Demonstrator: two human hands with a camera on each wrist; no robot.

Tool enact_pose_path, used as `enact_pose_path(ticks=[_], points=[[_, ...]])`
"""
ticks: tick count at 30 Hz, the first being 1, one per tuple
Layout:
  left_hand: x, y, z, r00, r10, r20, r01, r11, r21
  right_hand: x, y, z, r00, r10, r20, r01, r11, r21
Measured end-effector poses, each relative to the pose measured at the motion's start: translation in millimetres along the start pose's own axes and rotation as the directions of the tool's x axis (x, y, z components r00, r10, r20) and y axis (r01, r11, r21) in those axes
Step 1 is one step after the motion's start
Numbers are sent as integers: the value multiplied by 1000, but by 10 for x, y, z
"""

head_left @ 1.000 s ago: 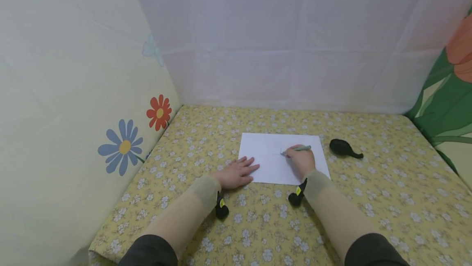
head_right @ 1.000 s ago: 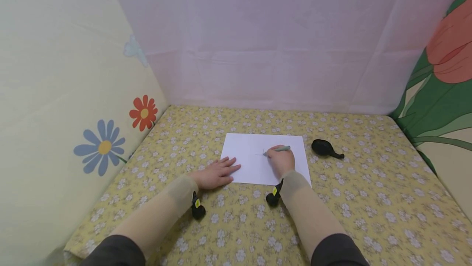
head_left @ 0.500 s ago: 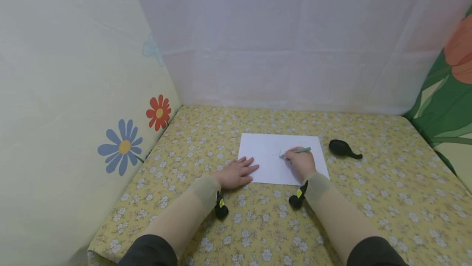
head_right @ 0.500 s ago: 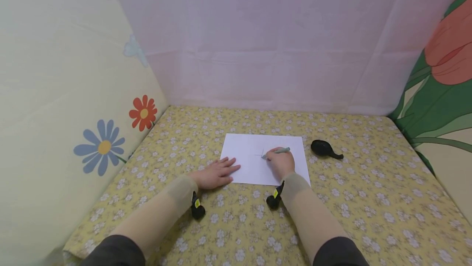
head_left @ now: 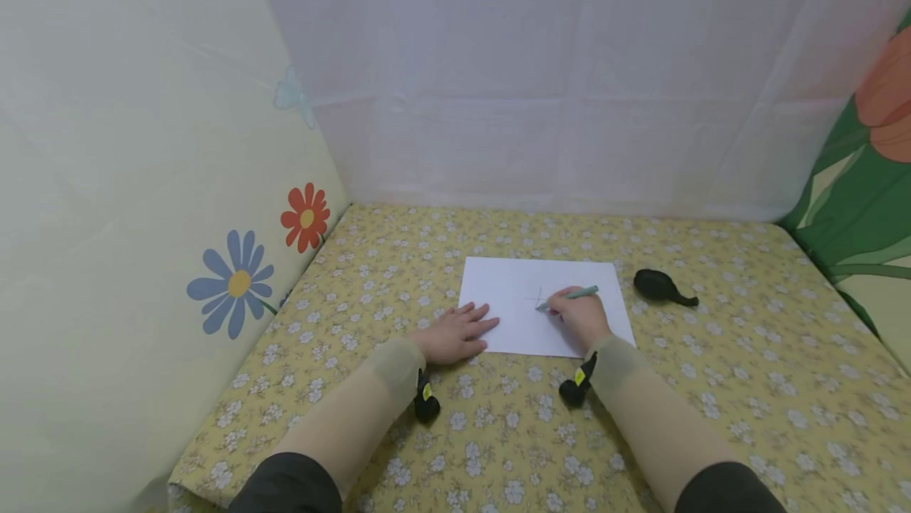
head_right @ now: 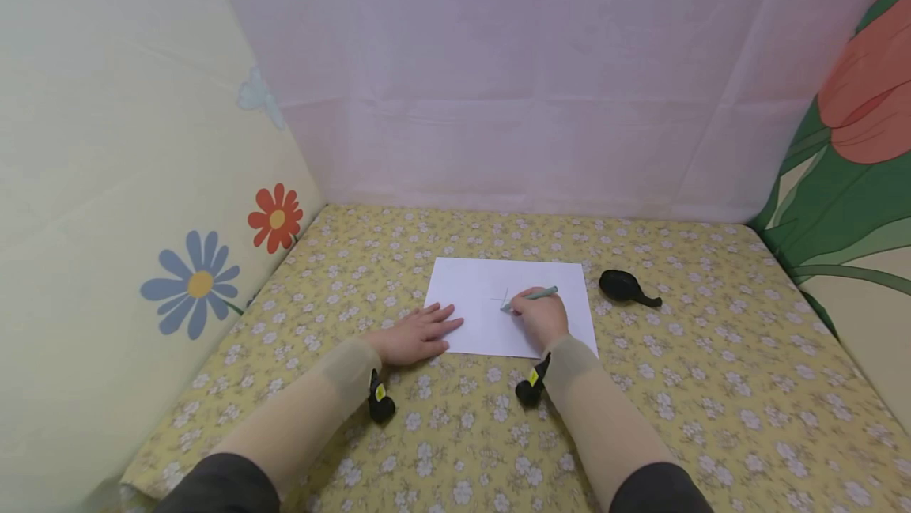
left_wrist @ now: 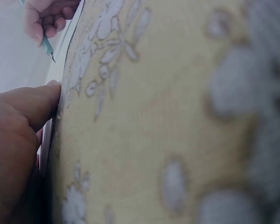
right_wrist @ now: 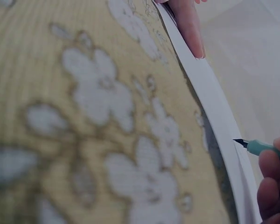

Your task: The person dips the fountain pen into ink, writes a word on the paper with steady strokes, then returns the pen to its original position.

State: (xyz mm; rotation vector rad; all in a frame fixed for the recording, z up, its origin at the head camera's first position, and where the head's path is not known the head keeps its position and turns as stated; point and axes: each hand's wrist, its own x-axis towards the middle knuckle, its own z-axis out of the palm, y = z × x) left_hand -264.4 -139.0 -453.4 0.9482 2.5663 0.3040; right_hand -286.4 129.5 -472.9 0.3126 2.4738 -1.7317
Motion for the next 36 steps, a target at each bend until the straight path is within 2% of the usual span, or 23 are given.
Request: enact_pose_path(ticks=[5, 14, 21, 31, 36], points=[[-10, 9, -10, 1000, -1, 4, 1, 1000, -9, -8, 5, -1, 999, -31, 15, 31, 999, -22], [-20, 20, -23, 1000, 3, 4, -3, 1000, -24, -26, 6, 11, 999, -35, 30, 36, 999, -23], [-15, 17, -14, 1000, 1, 5, -1, 1000, -20, -45, 1, 6, 997, -37, 70, 39, 999, -28], [-1, 8, -4, 1000, 4, 0, -4, 1000, -9, -35, 28, 10, 988, -91, 121, 96, 995, -31], [-2, 6, -1, 1000, -3, -5, 3, 1000, -3, -46, 27, 11, 986, -93, 136, 96, 995, -19]])
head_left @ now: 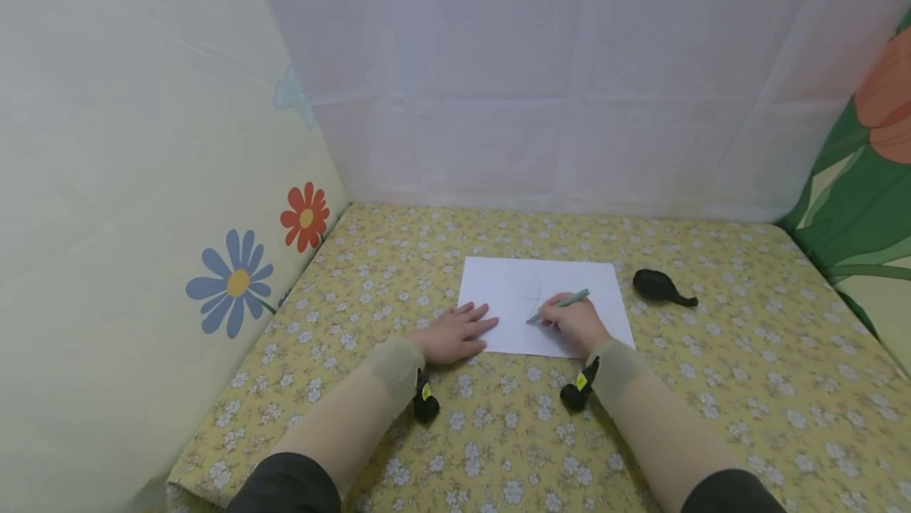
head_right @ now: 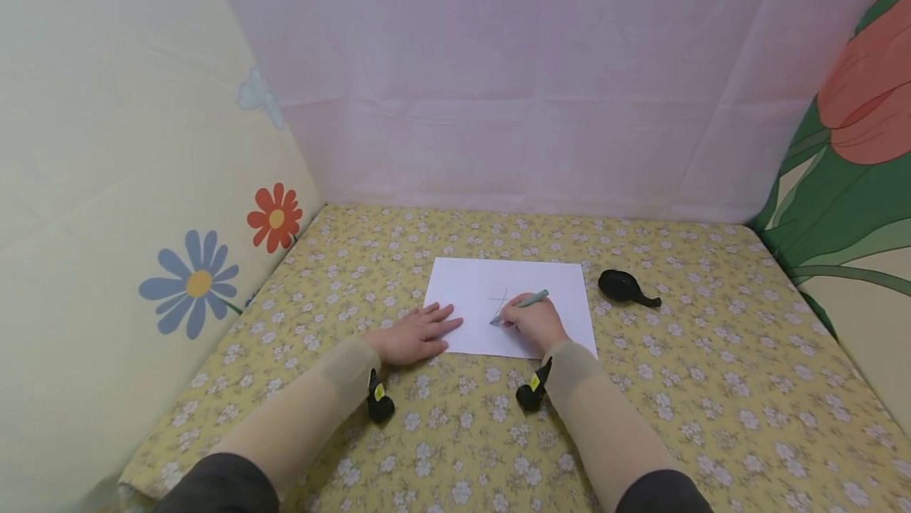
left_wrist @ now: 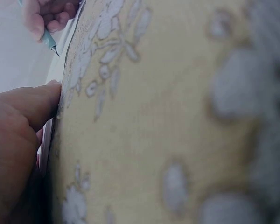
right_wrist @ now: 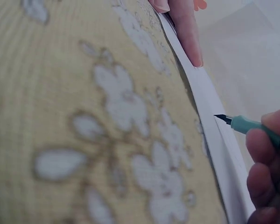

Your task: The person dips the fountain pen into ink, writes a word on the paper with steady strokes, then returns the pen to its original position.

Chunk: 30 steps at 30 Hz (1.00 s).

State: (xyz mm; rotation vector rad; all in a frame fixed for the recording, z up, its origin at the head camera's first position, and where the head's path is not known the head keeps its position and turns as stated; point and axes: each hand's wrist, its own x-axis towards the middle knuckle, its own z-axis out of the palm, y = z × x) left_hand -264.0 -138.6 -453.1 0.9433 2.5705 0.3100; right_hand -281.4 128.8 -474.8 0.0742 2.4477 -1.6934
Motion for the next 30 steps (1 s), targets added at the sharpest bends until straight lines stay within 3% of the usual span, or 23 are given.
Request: enact_pose_path(ticks=[19, 30], points=[[-10, 22, -12, 1000, -10, -2, 10, 1000, -23, -2, 12, 14, 998, -26, 60, 28, 999, -25], [-13, 17, -15, 1000, -8, 2, 8, 1000, -25, -7, 19, -17, 999, -9, 32, 8, 1000, 28]])
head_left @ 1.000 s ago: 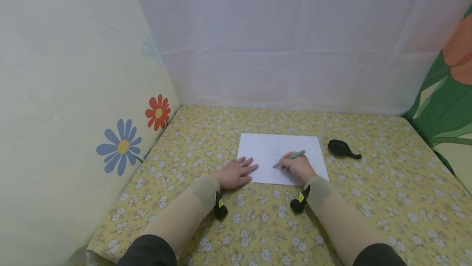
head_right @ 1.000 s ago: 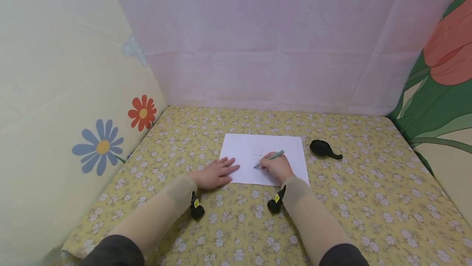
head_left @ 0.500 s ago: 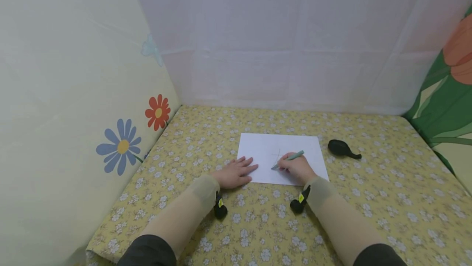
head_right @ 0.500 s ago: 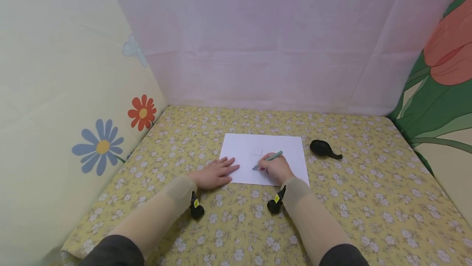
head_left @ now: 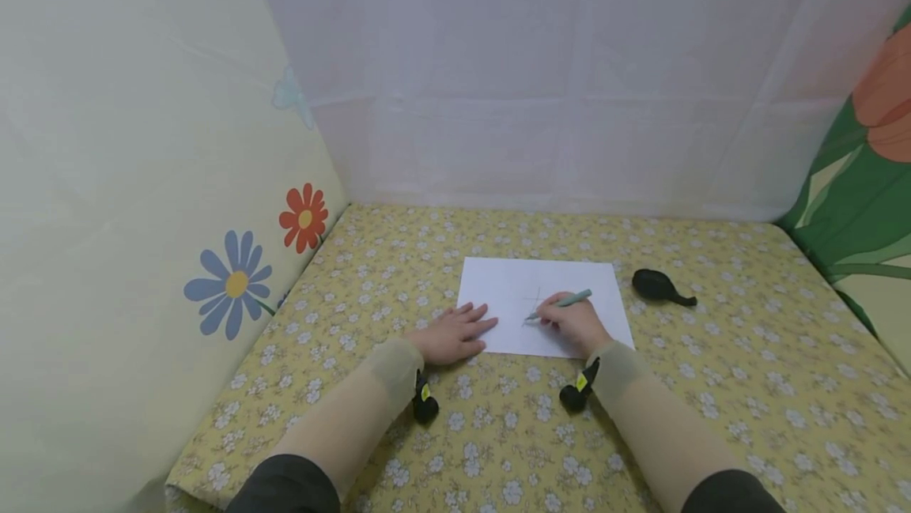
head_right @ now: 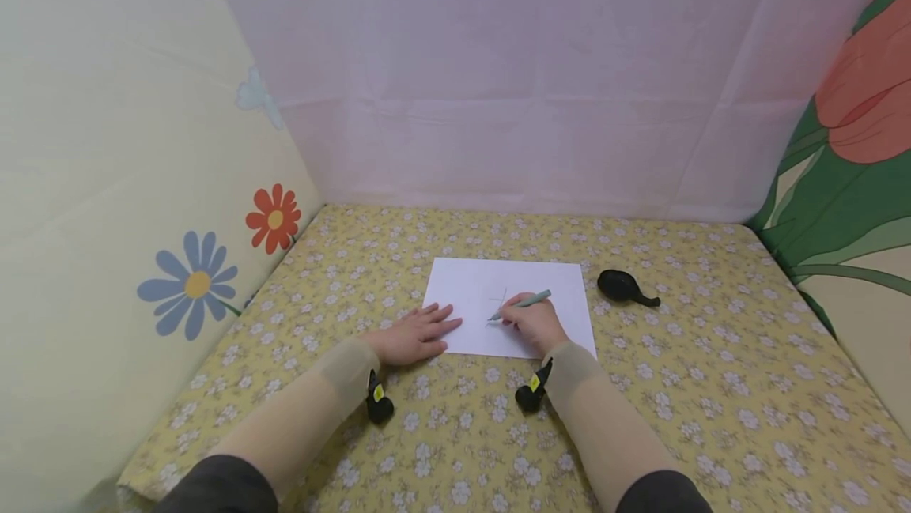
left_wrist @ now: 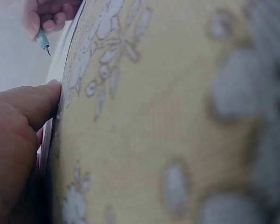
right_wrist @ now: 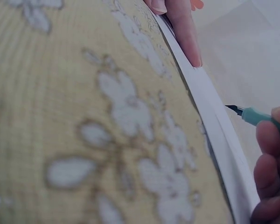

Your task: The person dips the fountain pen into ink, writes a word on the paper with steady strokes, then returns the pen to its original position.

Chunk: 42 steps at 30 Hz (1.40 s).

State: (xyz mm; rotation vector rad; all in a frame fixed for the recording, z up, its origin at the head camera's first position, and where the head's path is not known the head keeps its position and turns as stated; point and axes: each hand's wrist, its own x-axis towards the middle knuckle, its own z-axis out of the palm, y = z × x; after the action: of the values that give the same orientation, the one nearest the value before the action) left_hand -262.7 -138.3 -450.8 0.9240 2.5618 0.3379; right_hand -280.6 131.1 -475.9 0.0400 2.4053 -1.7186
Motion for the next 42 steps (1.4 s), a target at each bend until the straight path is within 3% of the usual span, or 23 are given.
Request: enact_pose_path(ticks=[15, 35, 42], points=[[-8, -6, 6, 1000, 20, -4, -20, 1000, -6, 25, 26, -63, 995, 34, -91, -28, 998, 62], [-9, -6, -4, 1000, 23, 4, -23, 1000, 15, 48, 30, -95, 984, 54, -172, -47, 998, 45], [-5, -7, 0, 1000, 22, 4, -22, 1000, 12, 52, 31, -88, 985, 53, -167, -48, 998, 32]])
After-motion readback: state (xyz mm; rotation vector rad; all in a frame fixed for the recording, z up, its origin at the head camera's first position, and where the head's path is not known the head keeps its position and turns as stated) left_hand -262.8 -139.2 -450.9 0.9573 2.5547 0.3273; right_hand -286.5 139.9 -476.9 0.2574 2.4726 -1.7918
